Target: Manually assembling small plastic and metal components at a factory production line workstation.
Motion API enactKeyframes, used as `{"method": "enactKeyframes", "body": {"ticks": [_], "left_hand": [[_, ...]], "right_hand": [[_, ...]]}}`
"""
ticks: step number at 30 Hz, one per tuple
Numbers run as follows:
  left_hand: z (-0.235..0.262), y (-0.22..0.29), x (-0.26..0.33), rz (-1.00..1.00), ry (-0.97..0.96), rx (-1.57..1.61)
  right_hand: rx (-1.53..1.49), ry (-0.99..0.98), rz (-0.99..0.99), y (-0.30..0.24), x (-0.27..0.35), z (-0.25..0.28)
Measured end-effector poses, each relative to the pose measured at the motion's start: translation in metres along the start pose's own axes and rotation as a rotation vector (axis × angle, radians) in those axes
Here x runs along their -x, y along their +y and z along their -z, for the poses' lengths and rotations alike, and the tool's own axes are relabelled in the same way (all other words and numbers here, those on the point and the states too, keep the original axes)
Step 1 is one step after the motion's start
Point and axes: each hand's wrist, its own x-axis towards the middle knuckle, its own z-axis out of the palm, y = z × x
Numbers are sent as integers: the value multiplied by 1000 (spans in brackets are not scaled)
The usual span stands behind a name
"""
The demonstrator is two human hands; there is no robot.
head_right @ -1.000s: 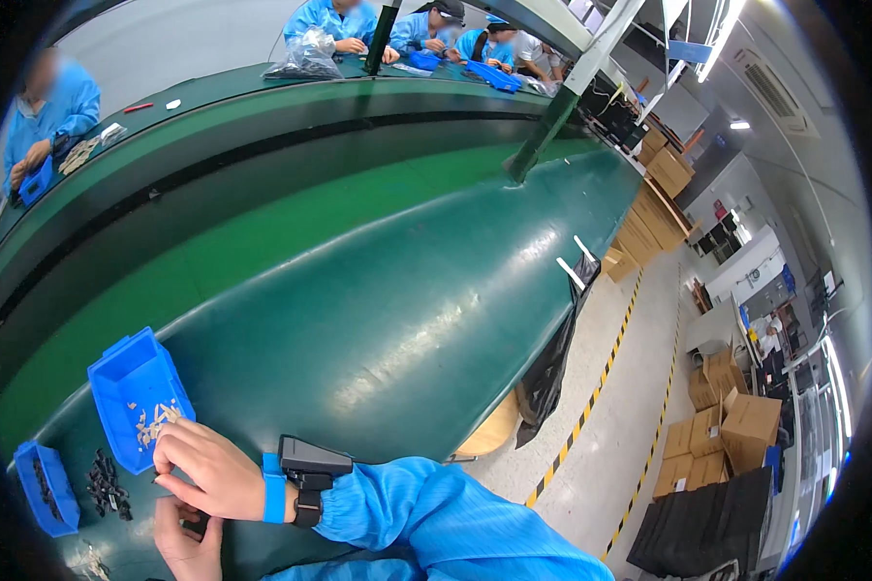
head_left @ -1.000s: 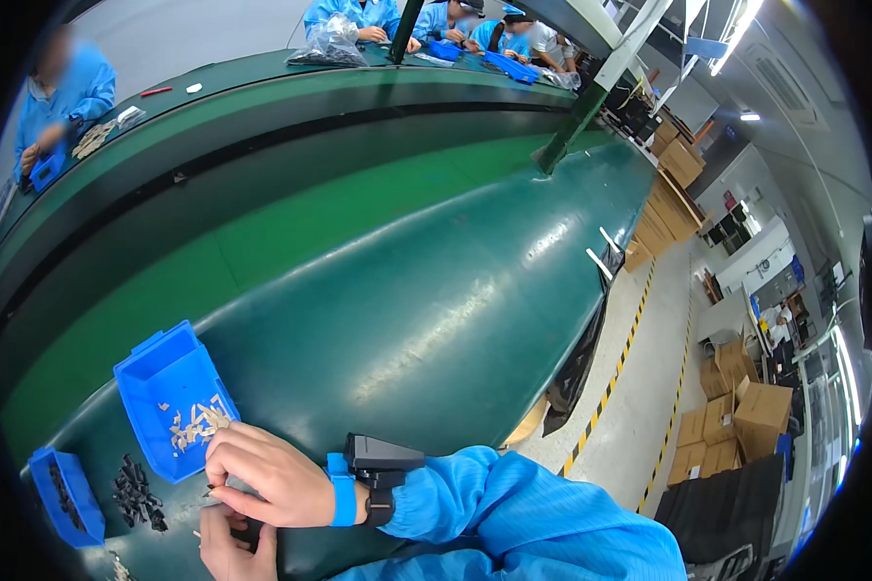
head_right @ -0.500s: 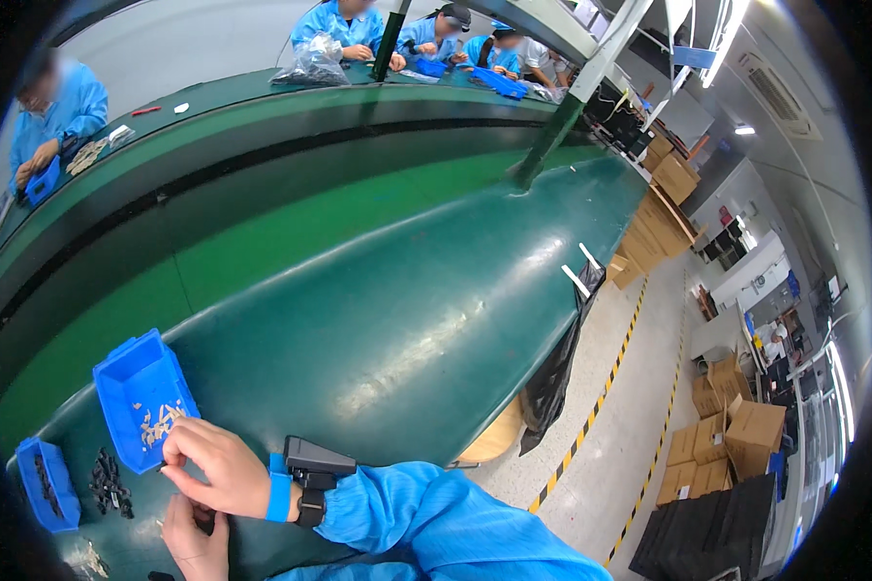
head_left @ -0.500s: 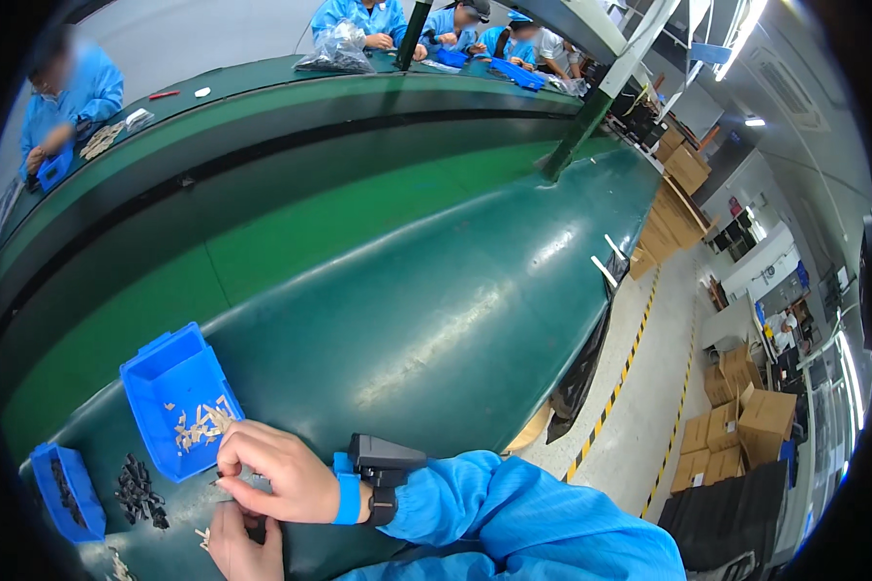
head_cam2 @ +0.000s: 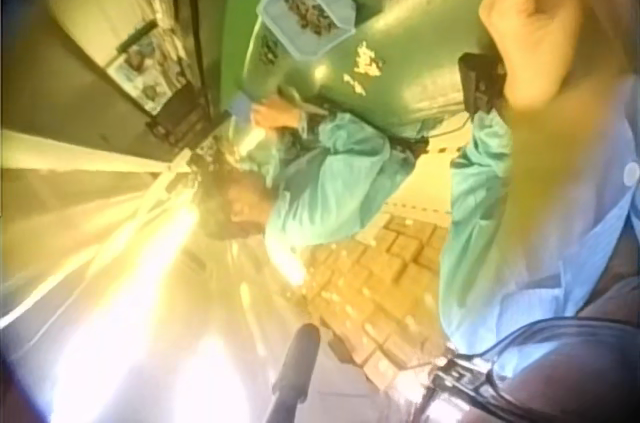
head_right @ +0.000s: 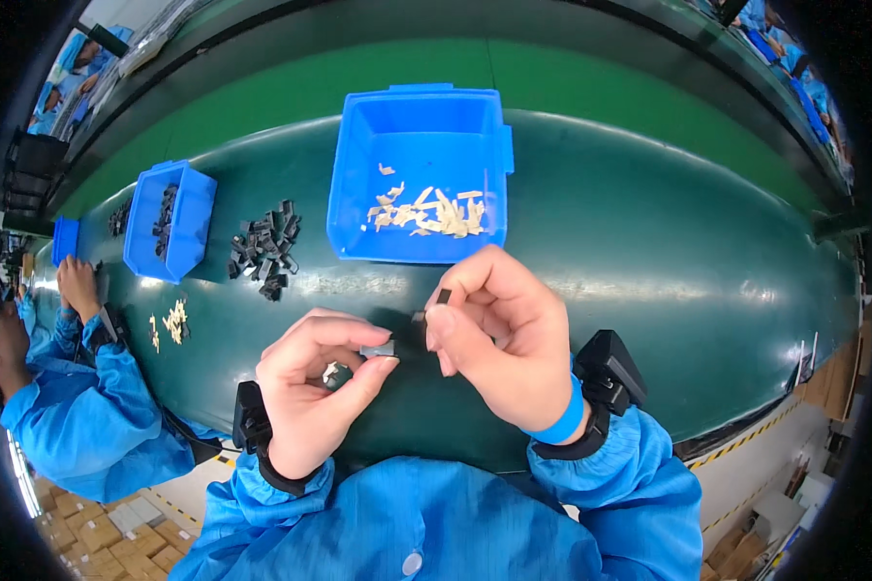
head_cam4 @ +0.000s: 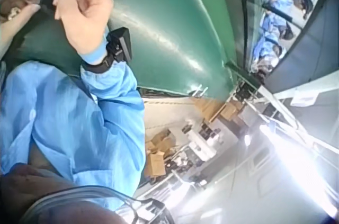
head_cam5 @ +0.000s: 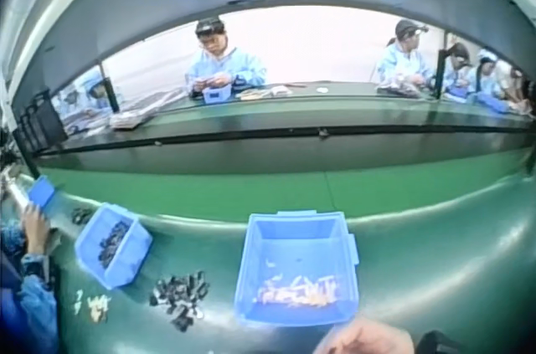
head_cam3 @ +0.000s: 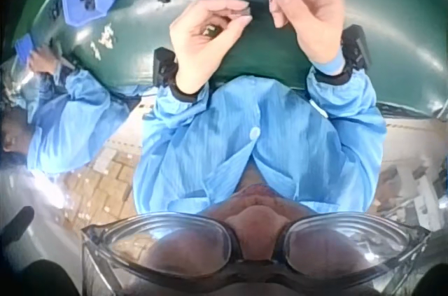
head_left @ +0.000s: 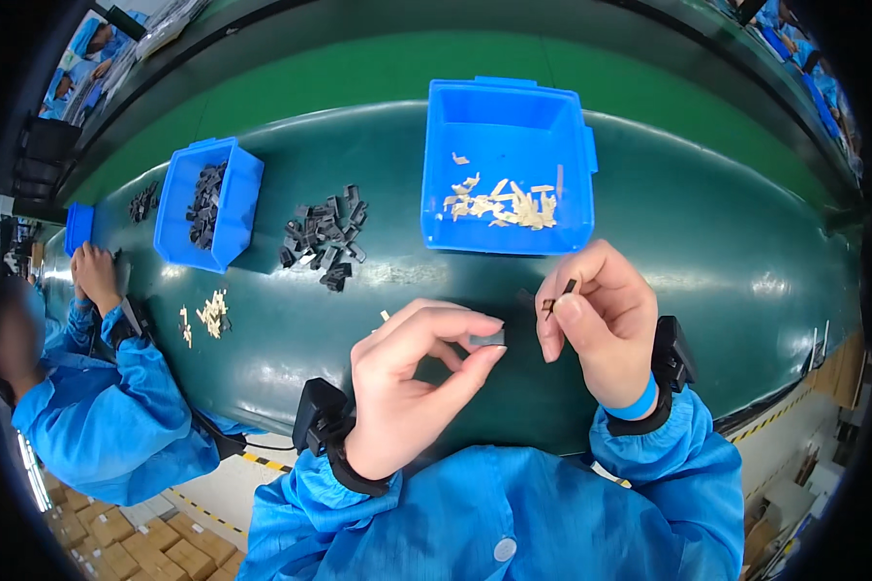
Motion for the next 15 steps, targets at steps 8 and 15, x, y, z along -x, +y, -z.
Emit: {"method": "enactKeyframes", "body": {"ticks": [8,15], "left_hand": [[10,-4,7,100,1,149],[15,-1,6,-31,-60,56]], "right_hand": [[-117,-58,-140,5,4,-10],[-59,-159,-142,4,5,-7]]}}
